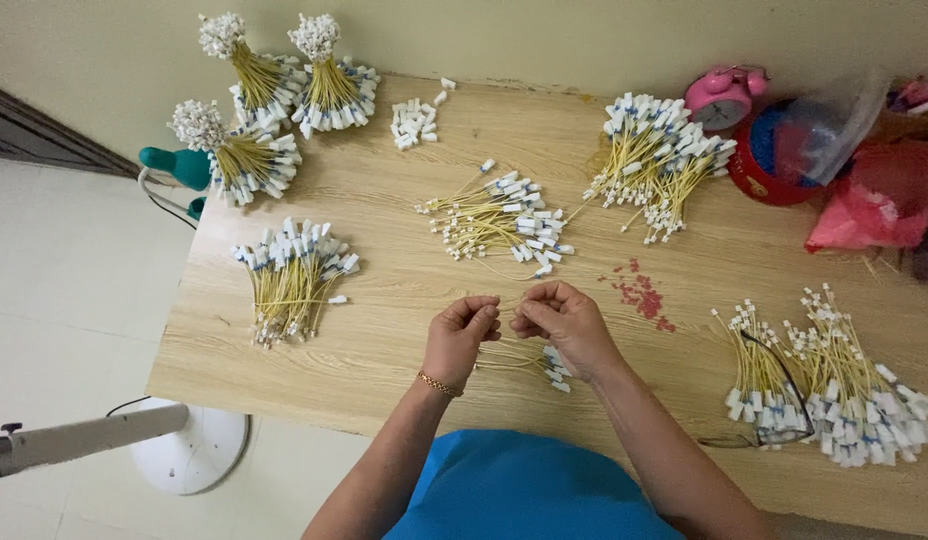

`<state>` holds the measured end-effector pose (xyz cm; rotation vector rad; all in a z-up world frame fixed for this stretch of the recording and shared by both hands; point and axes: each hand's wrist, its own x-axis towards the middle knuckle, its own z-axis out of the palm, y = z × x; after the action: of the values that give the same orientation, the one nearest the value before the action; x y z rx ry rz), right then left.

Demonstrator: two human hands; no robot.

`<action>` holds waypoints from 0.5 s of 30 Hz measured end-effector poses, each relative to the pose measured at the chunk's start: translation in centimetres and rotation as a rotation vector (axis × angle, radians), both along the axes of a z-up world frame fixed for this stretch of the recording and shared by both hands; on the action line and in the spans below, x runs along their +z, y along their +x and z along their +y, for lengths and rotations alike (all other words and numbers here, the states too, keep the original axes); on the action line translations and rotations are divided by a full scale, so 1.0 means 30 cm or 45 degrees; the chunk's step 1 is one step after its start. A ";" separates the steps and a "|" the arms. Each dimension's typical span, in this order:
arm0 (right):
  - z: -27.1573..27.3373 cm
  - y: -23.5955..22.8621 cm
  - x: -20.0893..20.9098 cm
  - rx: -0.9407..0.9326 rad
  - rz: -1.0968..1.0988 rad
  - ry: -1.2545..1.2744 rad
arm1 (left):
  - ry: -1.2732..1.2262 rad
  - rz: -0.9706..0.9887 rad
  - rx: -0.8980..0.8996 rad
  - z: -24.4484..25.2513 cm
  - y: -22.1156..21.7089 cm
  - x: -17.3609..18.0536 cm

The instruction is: Attaching small white connector components to the ends of yellow wires at a workbench.

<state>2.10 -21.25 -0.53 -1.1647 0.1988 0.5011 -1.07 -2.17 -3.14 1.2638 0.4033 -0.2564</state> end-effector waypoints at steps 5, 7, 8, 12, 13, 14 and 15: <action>-0.024 0.003 -0.055 0.019 0.022 0.072 | -0.036 -0.015 0.027 -0.009 0.011 -0.030; -0.031 0.011 -0.068 0.010 0.047 0.091 | -0.034 0.005 0.034 -0.001 0.014 -0.069; -0.035 0.015 -0.076 -0.028 0.053 0.045 | -0.027 -0.023 0.088 0.006 0.014 -0.103; -0.070 0.028 -0.050 -0.069 -0.042 -0.420 | 0.111 0.006 0.190 0.046 0.011 -0.146; -0.089 0.028 -0.070 -0.065 -0.037 -0.423 | 0.108 0.012 0.193 0.059 0.007 -0.162; -0.109 0.029 -0.091 -0.064 -0.084 -0.679 | 0.049 -0.001 0.216 0.072 0.004 -0.179; -0.135 0.027 -0.110 -0.065 -0.130 -0.939 | -0.014 -0.012 0.235 0.078 0.000 -0.197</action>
<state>2.92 -25.30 -3.83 -1.8937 0.3391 0.3233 -1.07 0.16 -9.04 1.2080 0.5068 -0.0958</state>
